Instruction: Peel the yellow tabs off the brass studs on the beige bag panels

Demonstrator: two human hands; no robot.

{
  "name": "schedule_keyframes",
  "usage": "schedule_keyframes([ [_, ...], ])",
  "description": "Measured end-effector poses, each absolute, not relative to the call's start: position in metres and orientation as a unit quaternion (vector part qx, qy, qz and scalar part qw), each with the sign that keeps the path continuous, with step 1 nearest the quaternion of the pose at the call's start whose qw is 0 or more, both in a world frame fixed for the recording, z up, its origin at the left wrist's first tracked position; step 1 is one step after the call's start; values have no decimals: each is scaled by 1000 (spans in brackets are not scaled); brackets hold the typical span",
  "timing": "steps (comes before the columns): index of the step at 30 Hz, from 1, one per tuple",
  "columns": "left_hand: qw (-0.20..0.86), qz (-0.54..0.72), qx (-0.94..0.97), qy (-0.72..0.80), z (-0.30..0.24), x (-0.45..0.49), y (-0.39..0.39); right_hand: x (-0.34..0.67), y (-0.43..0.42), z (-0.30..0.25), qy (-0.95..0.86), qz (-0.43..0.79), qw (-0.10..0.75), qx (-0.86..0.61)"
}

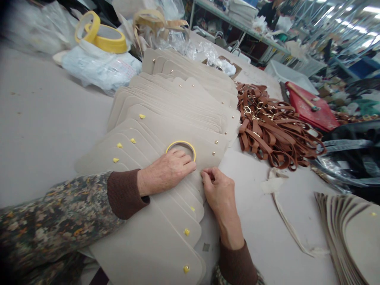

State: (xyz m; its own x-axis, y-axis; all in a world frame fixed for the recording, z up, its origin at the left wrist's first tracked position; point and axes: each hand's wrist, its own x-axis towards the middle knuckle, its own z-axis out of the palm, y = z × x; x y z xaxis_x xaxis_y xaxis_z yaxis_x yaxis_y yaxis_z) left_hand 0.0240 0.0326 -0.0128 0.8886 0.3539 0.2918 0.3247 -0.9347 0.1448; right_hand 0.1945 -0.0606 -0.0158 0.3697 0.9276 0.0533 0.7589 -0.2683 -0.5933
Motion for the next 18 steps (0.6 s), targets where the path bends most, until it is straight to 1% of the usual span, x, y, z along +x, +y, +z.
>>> schedule_keyframes([
  [3, 48, 162, 970, 176, -12, 24, 33, 197, -68, -18, -499, 143, 294, -803],
  [7, 52, 156, 972, 166, -7, 23, 34, 199, -83, -20, -501, 185, 326, -780],
  [13, 60, 158, 974, 149, -1, 21, 32, 190, -80, -25, -588, 66, 274, -758],
  [15, 60, 170, 973, 142, -2, 21, 32, 188, -73, -25, -591, 55, 265, -760],
  [18, 71, 186, 971, 132, -1, 20, 31, 189, -67, -20, -582, 72, 252, -770],
])
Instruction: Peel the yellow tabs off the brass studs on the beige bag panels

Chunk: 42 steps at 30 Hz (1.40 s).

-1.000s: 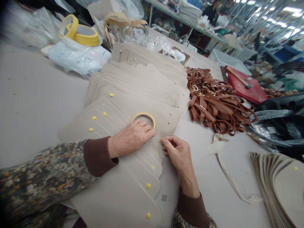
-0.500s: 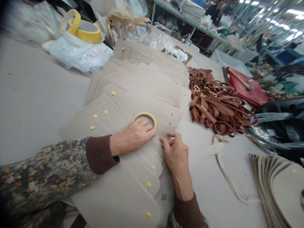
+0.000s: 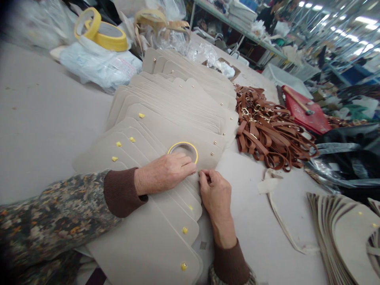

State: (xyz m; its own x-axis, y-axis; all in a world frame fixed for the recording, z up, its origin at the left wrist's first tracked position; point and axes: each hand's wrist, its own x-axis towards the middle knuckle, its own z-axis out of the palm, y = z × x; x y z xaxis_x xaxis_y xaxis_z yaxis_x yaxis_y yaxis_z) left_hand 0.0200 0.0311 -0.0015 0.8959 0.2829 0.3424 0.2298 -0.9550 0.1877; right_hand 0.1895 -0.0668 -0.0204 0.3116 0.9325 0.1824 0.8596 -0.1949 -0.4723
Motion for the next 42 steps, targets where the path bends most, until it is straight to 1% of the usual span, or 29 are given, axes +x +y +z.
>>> schedule_keyframes([
  [6, 128, 239, 955, 121, 1, 15, 32, 201, -73, -4, -625, 216, 179, -729],
  [7, 138, 248, 952, 116, 0, 14, 32, 201, -75, -3, -626, 220, 192, -724],
  [8, 147, 257, 949, 110, -1, 14, 32, 201, -76, -2, -619, 211, 222, -723],
  [11, 159, 277, 942, 105, -4, 15, 30, 197, -78, 0, -585, 147, 357, -713],
  [12, 157, 281, 940, 110, -4, 15, 29, 194, -78, 1, -585, 127, 390, -700],
  [14, 151, 282, 939, 124, -3, 16, 27, 188, -76, 5, -616, 96, 413, -664],
  [19, 133, 282, 943, 119, 1, 17, 24, 180, -66, 15, -710, 32, 379, -593],
  [23, 128, 251, 950, 130, 9, 18, 27, 180, -62, 14, -721, -26, 367, -587],
  [26, 122, 213, 960, 137, 18, 22, 33, 181, -58, 13, -711, -70, 378, -589],
  [29, 121, 187, 964, 143, 22, 29, 41, 183, -54, 15, -693, -61, 388, -604],
  [36, 147, 190, 957, 164, 14, 38, 43, 197, -50, 12, -688, -8, 386, -614],
  [42, 132, 154, 961, 187, 21, 38, 37, 198, -49, 6, -679, -42, 381, -627],
])
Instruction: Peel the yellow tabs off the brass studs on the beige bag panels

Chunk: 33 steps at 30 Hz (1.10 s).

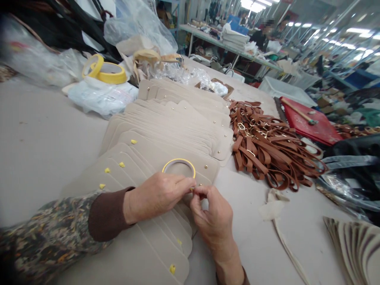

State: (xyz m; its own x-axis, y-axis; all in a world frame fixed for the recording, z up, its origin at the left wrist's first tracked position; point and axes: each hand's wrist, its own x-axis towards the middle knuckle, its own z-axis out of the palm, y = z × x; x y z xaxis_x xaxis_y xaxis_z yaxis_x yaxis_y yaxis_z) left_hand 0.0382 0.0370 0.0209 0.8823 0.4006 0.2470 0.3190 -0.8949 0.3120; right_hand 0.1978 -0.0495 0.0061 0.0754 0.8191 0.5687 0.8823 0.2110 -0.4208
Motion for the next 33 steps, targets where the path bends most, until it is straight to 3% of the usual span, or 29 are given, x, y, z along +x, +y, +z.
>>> schedule_keyframes([
  [6, 111, 207, 951, 201, 23, 42, 30, 189, -55, 14, -640, -62, 406, -650],
  [14, 78, 358, 915, 168, 17, 42, 32, 173, -54, 15, -540, 42, 506, -672],
  [20, 91, 393, 904, 146, 27, 35, 20, 187, -48, 6, -497, 36, 488, -717],
  [23, 94, 378, 912, 127, 34, 33, 13, 213, -49, 1, -407, 112, 522, -742],
  [27, 21, 318, 930, 182, 23, 34, 23, 231, -56, -8, -338, 261, 607, -671],
  [33, -2, 174, 963, 204, 1, 41, 32, 223, -57, -18, -360, 303, 578, -666],
])
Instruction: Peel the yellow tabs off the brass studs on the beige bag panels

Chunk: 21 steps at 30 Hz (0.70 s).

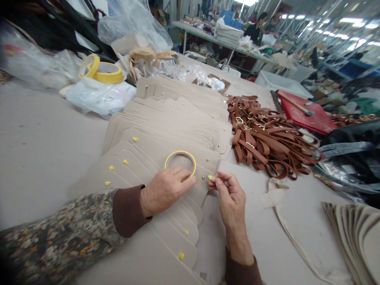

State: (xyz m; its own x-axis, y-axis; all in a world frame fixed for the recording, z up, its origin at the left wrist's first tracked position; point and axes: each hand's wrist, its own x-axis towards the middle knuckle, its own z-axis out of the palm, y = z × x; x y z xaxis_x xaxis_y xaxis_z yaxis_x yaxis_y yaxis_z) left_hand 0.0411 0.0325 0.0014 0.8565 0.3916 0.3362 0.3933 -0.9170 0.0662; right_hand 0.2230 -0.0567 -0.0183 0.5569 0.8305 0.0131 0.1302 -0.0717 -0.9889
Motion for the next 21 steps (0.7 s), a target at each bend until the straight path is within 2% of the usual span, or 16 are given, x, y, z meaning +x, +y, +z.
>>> schedule_keyframes([
  [7, -57, -85, -968, -228, 3, 46, 31, 213, -51, -24, -435, 262, 507, -697],
  [21, -90, -90, -964, -233, 3, 47, 32, 202, -42, -19, -512, 84, 355, -778],
])
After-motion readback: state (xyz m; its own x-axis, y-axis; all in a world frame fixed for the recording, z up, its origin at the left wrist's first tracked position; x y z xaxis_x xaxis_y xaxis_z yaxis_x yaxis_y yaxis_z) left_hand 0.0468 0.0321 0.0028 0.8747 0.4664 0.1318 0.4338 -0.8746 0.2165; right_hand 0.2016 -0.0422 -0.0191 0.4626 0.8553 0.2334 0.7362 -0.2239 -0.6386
